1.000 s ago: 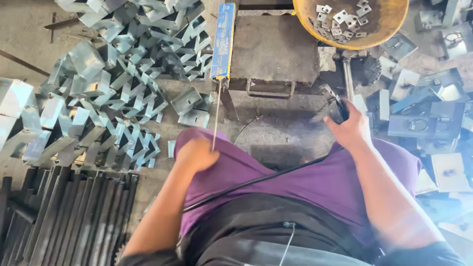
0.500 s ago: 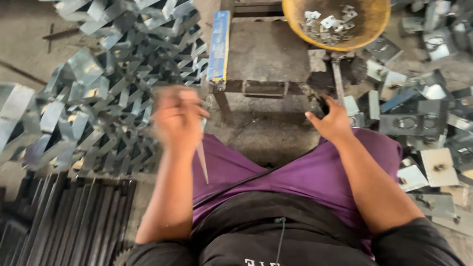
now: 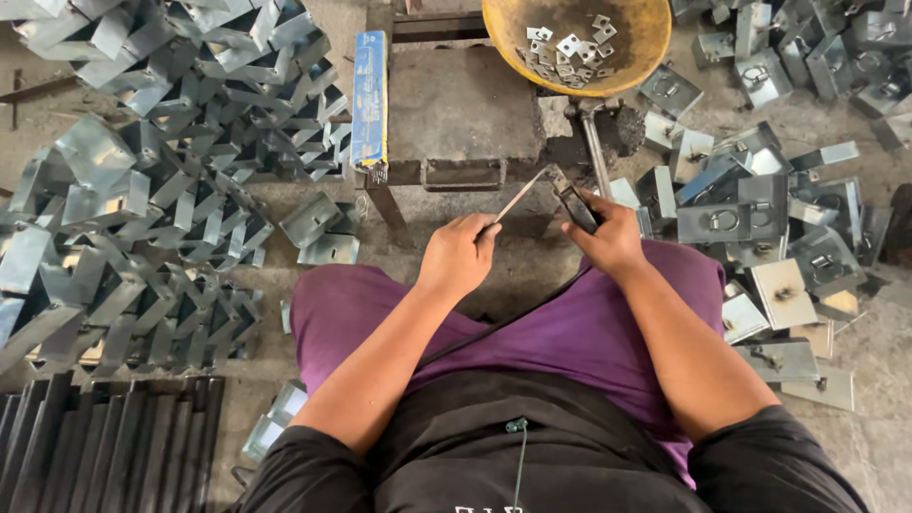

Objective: The person sits on the floor and welds small metal brackets to square metal plates using a handheld welding torch. They pick up plates and brackets from piles, position them on a work surface, and weld them together, creating bright sparks.

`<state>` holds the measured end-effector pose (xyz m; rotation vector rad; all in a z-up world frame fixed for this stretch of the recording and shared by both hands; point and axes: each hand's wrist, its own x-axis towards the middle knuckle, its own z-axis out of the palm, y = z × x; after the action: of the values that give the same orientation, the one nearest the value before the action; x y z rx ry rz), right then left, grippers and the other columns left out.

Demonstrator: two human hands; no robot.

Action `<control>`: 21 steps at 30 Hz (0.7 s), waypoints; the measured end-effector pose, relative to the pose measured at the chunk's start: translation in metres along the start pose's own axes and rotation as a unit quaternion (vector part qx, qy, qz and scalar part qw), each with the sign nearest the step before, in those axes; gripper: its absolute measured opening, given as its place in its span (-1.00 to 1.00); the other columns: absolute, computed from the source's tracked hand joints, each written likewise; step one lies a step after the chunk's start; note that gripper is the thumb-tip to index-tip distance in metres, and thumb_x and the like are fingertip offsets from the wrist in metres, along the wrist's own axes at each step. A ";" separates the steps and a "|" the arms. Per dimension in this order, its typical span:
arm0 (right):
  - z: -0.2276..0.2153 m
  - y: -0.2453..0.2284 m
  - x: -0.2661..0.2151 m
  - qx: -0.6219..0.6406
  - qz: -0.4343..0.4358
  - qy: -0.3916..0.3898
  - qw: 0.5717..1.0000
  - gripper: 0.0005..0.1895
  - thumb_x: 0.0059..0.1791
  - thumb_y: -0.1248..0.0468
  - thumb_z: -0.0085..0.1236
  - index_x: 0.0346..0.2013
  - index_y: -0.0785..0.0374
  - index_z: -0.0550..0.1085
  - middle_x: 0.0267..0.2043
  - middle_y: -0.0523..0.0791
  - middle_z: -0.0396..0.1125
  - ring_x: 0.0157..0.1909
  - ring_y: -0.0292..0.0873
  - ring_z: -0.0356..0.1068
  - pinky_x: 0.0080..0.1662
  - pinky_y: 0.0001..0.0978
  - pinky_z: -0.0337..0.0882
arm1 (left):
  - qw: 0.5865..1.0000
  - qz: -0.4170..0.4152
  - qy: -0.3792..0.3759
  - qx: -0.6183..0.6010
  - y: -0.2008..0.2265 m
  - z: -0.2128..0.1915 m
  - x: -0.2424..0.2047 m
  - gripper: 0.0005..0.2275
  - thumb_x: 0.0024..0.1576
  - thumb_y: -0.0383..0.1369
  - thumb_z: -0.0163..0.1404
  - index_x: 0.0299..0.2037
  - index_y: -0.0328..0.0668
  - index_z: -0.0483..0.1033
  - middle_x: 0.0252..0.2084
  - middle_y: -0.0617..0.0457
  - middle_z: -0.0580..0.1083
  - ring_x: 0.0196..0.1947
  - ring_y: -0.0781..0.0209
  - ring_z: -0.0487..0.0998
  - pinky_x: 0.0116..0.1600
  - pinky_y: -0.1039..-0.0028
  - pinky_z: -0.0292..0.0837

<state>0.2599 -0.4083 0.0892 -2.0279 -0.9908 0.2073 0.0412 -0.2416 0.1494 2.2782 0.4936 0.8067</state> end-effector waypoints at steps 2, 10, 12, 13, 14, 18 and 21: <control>0.005 -0.003 -0.001 0.021 0.018 -0.008 1.000 -0.37 -0.17 0.14 0.34 0.16 0.33 0.51 -0.15 0.13 0.51 -0.12 -0.01 0.58 -0.03 -0.26 0.48 | 1.000 0.015 -0.008 0.017 0.002 -0.002 0.003 -0.91 0.19 -0.38 0.09 -0.18 -0.19 0.56 -0.33 -0.16 0.53 -0.33 -0.23 0.55 -0.27 0.11 0.44; 0.003 -0.004 -0.003 0.014 -0.006 -0.017 1.000 -0.36 -0.15 0.14 0.36 0.16 0.39 0.50 -0.17 0.15 0.50 -0.13 -0.04 0.56 -0.05 -0.26 0.48 | 0.999 0.026 -0.031 0.034 -0.004 0.008 0.000 -0.92 0.20 -0.39 0.05 -0.18 -0.17 0.54 -0.31 -0.12 0.54 -0.31 -0.21 0.55 -0.24 0.11 0.46; 0.001 -0.006 -0.002 0.015 0.002 -0.021 1.000 -0.36 -0.16 0.15 0.36 0.15 0.39 0.50 -0.19 0.15 0.50 -0.13 -0.04 0.56 -0.04 -0.26 0.47 | 0.998 0.037 -0.034 0.036 -0.005 0.009 0.003 -0.92 0.20 -0.40 0.03 -0.17 -0.17 0.53 -0.29 -0.12 0.54 -0.29 -0.21 0.56 -0.23 0.10 0.46; -0.001 -0.007 -0.002 0.018 0.005 -0.021 1.000 -0.36 -0.16 0.15 0.37 0.15 0.38 0.50 -0.19 0.14 0.51 -0.12 -0.05 0.56 -0.04 -0.25 0.47 | 0.998 0.049 -0.034 0.032 -0.005 0.009 0.005 -0.92 0.21 -0.41 0.02 -0.16 -0.18 0.52 -0.27 -0.11 0.54 -0.27 -0.21 0.57 -0.21 0.10 0.46; -0.001 -0.008 -0.001 0.021 0.008 -0.021 1.000 -0.36 -0.17 0.15 0.37 0.15 0.38 0.51 -0.19 0.14 0.51 -0.12 -0.05 0.56 -0.03 -0.25 0.46 | 0.997 0.061 -0.035 0.029 -0.005 0.010 0.007 -0.92 0.21 -0.42 0.00 -0.16 -0.18 0.51 -0.25 -0.11 0.55 -0.25 -0.21 0.57 -0.20 0.10 0.47; 0.000 -0.010 -0.003 0.035 -0.008 -0.024 0.999 -0.41 -0.16 0.15 0.37 0.09 0.39 0.53 -0.16 0.12 0.52 -0.13 -0.08 0.56 -0.03 -0.26 0.47 | 0.997 0.039 -0.041 0.058 -0.005 0.013 0.008 -0.93 0.22 -0.40 0.01 -0.15 -0.17 0.51 -0.24 -0.13 0.55 -0.27 -0.24 0.57 -0.22 0.08 0.47; 0.000 -0.011 -0.004 0.041 -0.008 -0.009 0.999 -0.41 -0.15 0.15 0.38 0.11 0.39 0.53 -0.16 0.13 0.51 -0.11 -0.08 0.55 -0.02 -0.27 0.46 | 0.996 0.029 -0.051 0.067 -0.006 0.015 0.010 -0.92 0.23 -0.40 0.00 -0.14 -0.16 0.50 -0.24 -0.13 0.55 -0.27 -0.25 0.57 -0.22 0.07 0.47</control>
<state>0.2516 -0.4076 0.0967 -1.9471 -0.9931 0.2531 0.0573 -0.2390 0.1404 2.4544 0.4480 0.7008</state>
